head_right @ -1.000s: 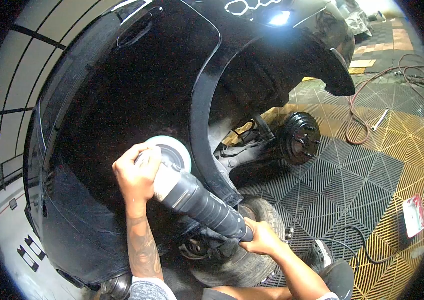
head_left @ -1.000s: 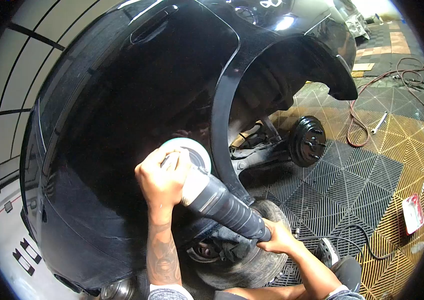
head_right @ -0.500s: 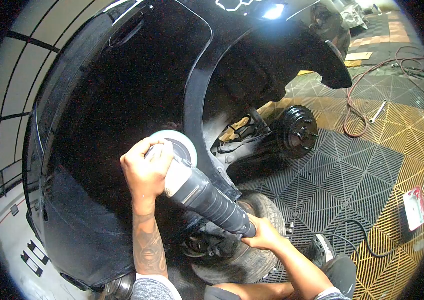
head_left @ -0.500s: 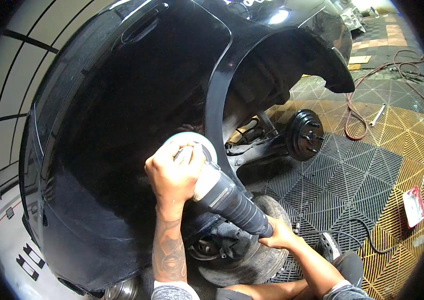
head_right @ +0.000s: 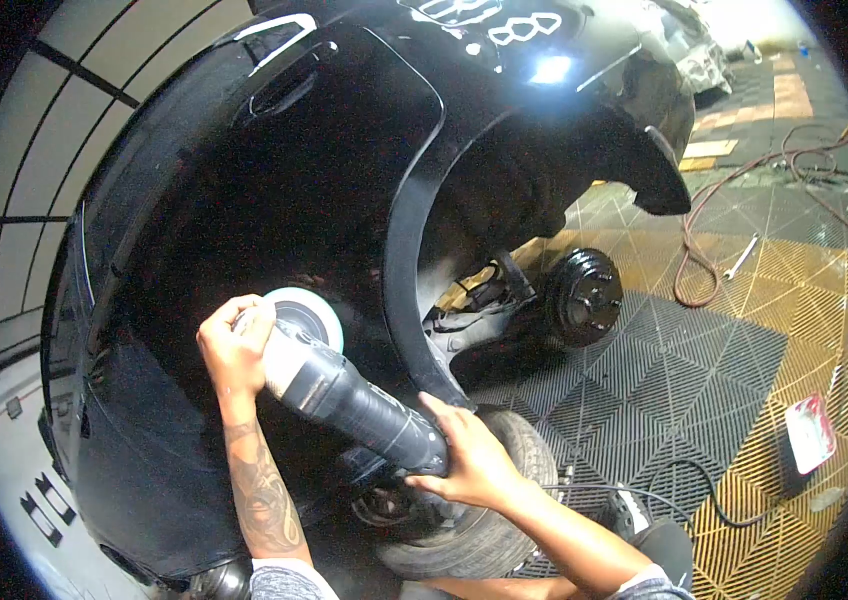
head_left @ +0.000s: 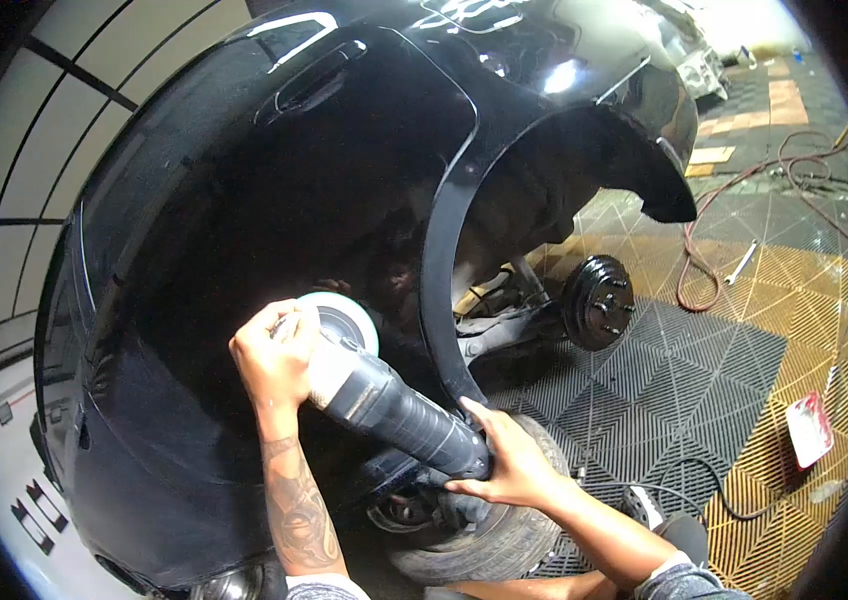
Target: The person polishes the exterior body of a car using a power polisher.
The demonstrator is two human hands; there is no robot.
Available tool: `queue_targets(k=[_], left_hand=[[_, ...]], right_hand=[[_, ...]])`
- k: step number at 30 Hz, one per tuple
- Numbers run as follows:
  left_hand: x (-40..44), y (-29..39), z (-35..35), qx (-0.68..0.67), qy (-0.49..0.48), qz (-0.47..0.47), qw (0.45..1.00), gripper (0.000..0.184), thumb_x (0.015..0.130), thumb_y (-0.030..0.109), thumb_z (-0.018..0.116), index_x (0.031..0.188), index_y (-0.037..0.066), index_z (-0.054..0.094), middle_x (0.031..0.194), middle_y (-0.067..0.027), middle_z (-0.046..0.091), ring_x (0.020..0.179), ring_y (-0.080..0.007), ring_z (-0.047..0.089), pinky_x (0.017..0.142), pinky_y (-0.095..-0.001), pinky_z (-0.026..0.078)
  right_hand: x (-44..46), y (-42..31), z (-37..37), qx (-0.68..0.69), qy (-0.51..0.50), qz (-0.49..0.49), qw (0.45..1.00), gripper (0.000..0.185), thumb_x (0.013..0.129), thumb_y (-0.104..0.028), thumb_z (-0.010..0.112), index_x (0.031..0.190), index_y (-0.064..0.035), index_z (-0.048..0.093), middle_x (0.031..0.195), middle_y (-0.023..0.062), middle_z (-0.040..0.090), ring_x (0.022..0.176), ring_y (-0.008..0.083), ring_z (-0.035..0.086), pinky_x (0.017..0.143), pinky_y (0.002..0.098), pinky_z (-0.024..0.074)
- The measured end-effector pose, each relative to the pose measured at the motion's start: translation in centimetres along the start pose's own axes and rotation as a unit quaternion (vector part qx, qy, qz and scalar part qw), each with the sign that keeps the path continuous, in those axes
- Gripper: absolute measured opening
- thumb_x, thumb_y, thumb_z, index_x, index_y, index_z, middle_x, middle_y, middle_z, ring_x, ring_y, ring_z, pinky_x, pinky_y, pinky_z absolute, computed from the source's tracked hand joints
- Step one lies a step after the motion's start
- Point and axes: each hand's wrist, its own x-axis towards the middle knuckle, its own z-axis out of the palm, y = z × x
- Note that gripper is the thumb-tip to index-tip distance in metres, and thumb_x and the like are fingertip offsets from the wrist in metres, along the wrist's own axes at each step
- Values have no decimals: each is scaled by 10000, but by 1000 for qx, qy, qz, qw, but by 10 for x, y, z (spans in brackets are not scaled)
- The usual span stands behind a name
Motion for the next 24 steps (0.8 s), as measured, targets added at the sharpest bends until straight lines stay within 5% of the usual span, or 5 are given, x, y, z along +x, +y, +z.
queue_targets(k=[4, 5, 15, 21, 24], left_hand=[[13, -5, -4, -11, 30, -3, 999, 188, 796, 141, 765, 881, -26, 748, 795, -80, 747, 733, -127, 689, 704, -295, 539], [17, -3, -7, -30, 12, -47, 998, 203, 782, 185, 770, 873, 5, 775, 863, -163, 769, 790, -280, 756, 762, -371, 586], [47, 15, 10, -130, 64, -49, 988, 185, 835, 232, 791, 869, 52, 767, 843, -139, 762, 787, -300, 754, 736, -389, 590], [24, 40, 0, -227, 187, 161, 942, 243, 1001, 138, 603, 1171, -32, 639, 1138, -175, 690, 1040, -270, 684, 920, -389, 537], [-41, 69, -47, -374, -9, 141, 917, 160, 976, 53, 560, 1051, -8, 688, 955, -120, 727, 891, -206, 713, 794, -348, 559]], right_hand=[[68, -54, 0, -22, -38, -82, 996, 1111, 746, -386, 858, 1618, -183, 200, 1268, 265, 560, 1135, 448, 577, 1004, 502, 478], [81, -64, 6, -72, -47, -77, 993, 1084, 769, -416, 839, 1618, -177, 210, 1268, 276, 555, 1130, 444, 581, 994, 490, 489], [131, -87, 8, -201, 17, -60, 978, 1049, 741, -242, 843, 1599, -173, 244, 952, 260, 626, 864, 434, 656, 848, 514, 541], [152, -75, -41, -199, 53, -82, 975, 1056, 744, -211, 808, 1604, -179, 197, 1293, 308, 591, 1150, 474, 625, 992, 501, 513], [164, -66, -67, -209, 85, -95, 970, 1100, 732, -203, 794, 1614, -250, 137, 1285, 338, 605, 1153, 503, 627, 1002, 529, 521]])
